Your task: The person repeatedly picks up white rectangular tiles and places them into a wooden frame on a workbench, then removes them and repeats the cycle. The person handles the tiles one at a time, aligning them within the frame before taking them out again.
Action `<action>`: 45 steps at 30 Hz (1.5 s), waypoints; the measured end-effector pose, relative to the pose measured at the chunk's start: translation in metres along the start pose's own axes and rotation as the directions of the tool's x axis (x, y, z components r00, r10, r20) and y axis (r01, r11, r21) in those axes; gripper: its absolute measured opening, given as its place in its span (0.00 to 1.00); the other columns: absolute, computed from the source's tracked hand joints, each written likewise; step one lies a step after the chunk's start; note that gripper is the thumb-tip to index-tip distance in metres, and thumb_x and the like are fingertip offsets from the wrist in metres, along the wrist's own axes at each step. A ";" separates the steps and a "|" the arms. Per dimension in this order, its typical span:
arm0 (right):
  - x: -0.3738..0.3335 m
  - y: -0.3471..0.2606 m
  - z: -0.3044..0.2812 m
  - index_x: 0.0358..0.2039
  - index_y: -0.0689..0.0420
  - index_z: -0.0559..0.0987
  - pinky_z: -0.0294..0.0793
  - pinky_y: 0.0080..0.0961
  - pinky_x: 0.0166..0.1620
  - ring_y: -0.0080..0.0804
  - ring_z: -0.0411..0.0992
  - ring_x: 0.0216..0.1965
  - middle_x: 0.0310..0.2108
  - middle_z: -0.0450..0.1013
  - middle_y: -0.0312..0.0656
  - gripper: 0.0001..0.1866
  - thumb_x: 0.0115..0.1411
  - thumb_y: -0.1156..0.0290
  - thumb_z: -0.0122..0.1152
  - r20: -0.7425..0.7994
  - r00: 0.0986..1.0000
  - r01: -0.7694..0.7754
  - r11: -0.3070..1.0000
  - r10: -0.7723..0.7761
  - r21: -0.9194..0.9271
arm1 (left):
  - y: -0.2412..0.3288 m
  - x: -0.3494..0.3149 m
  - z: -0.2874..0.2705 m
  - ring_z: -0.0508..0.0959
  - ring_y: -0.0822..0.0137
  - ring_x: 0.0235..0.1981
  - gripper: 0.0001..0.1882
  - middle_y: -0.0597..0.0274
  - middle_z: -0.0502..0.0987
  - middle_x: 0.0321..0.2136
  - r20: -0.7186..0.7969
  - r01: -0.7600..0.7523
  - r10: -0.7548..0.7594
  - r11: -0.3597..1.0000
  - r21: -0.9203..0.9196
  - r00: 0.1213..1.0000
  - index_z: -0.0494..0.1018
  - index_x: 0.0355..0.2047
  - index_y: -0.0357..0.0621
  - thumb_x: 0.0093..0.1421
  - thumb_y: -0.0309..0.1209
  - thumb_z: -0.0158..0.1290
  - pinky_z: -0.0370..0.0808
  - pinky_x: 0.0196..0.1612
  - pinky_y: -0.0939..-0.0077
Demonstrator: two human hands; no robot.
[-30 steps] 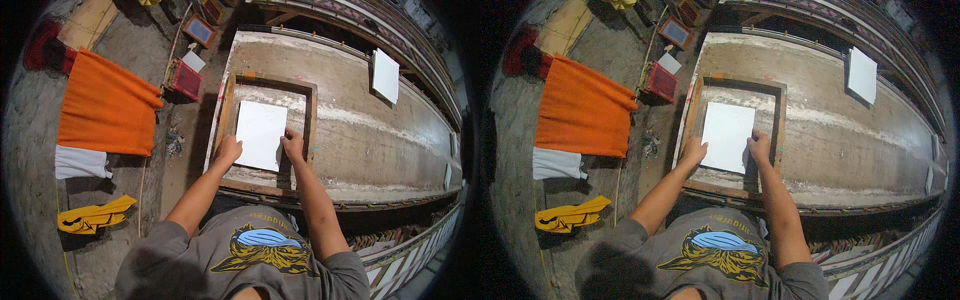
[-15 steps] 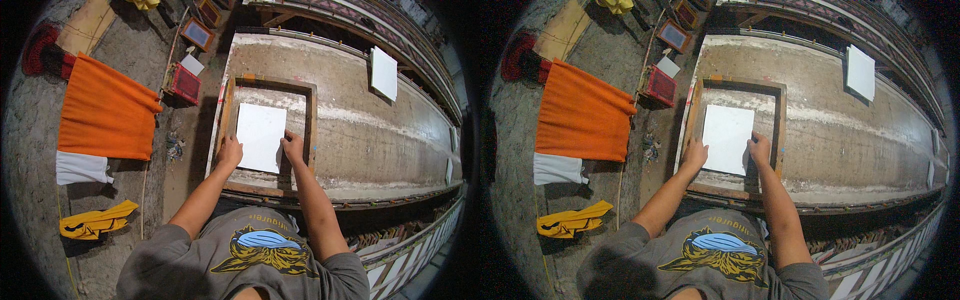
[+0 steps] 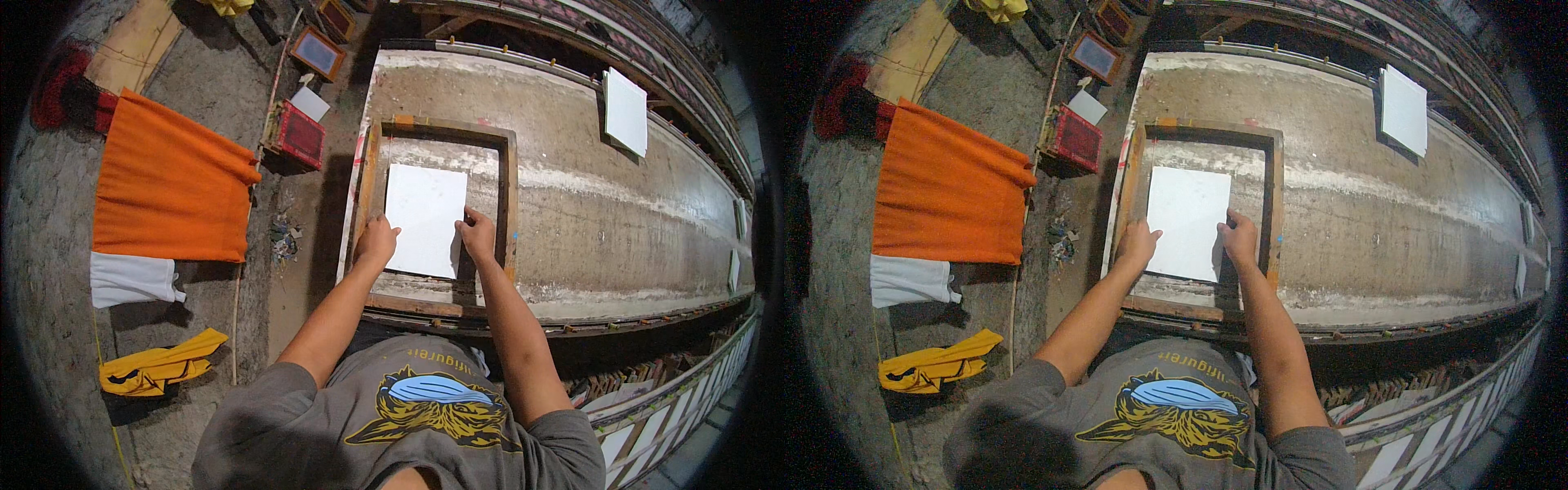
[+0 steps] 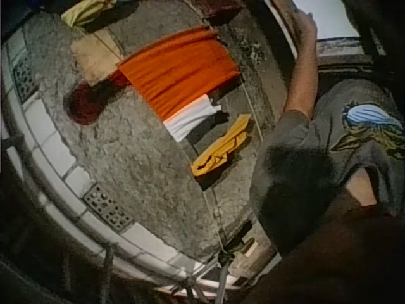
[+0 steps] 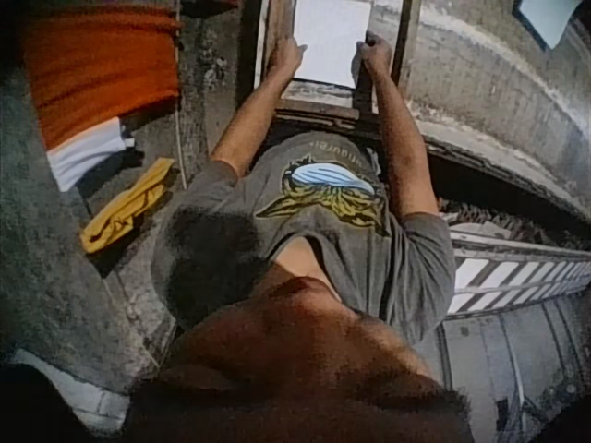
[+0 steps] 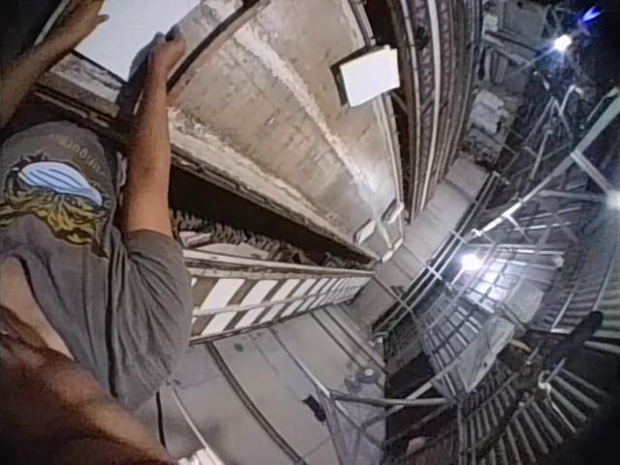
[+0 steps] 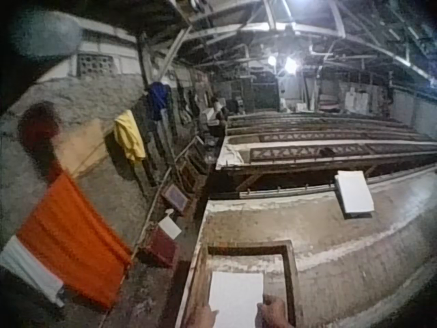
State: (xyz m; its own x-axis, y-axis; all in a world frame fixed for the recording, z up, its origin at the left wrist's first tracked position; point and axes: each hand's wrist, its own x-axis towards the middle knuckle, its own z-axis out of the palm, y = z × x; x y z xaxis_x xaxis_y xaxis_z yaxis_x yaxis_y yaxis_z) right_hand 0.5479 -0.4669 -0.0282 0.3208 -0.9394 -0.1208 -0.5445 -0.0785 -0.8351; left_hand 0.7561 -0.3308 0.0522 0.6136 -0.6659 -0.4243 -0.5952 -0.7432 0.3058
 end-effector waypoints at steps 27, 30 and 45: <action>-0.009 -0.053 0.030 0.73 0.52 0.56 0.42 0.61 0.72 0.54 0.43 0.76 0.75 0.47 0.52 0.36 0.70 0.51 0.47 0.192 0.956 0.292 0.776 -0.221 -0.558 | 0.019 0.027 0.059 0.44 0.45 0.75 0.36 0.44 0.47 0.74 -0.218 -0.474 0.512 0.856 0.206 0.831 0.51 0.73 0.38 0.72 0.47 0.41 0.43 0.75 0.47; -0.011 -0.059 0.032 0.74 0.52 0.56 0.39 0.60 0.73 0.53 0.42 0.76 0.75 0.47 0.53 0.38 0.68 0.48 0.48 0.200 0.968 0.243 0.780 -0.153 -0.577 | 0.022 0.022 0.054 0.42 0.46 0.76 0.37 0.44 0.43 0.75 -0.111 -0.440 0.470 0.871 0.218 0.876 0.47 0.74 0.39 0.72 0.48 0.39 0.41 0.75 0.49; -0.021 -0.057 -0.065 0.70 0.54 0.60 0.55 0.52 0.69 0.58 0.54 0.71 0.70 0.56 0.59 0.44 0.61 0.44 0.62 -0.015 0.990 0.085 0.687 -0.138 -0.722 | -0.018 0.012 0.012 0.48 0.41 0.74 0.44 0.42 0.53 0.71 -0.400 -0.365 0.392 0.920 0.145 0.829 0.52 0.72 0.39 0.63 0.45 0.59 0.47 0.72 0.43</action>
State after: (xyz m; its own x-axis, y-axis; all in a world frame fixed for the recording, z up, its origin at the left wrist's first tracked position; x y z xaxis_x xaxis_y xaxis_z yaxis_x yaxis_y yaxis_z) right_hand 0.5216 -0.4641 0.0564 0.3816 -0.9243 0.0035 -0.9060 -0.3748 -0.1967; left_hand 0.7681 -0.3241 0.0315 0.4828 -0.8689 0.1089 -0.8465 -0.4312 0.3123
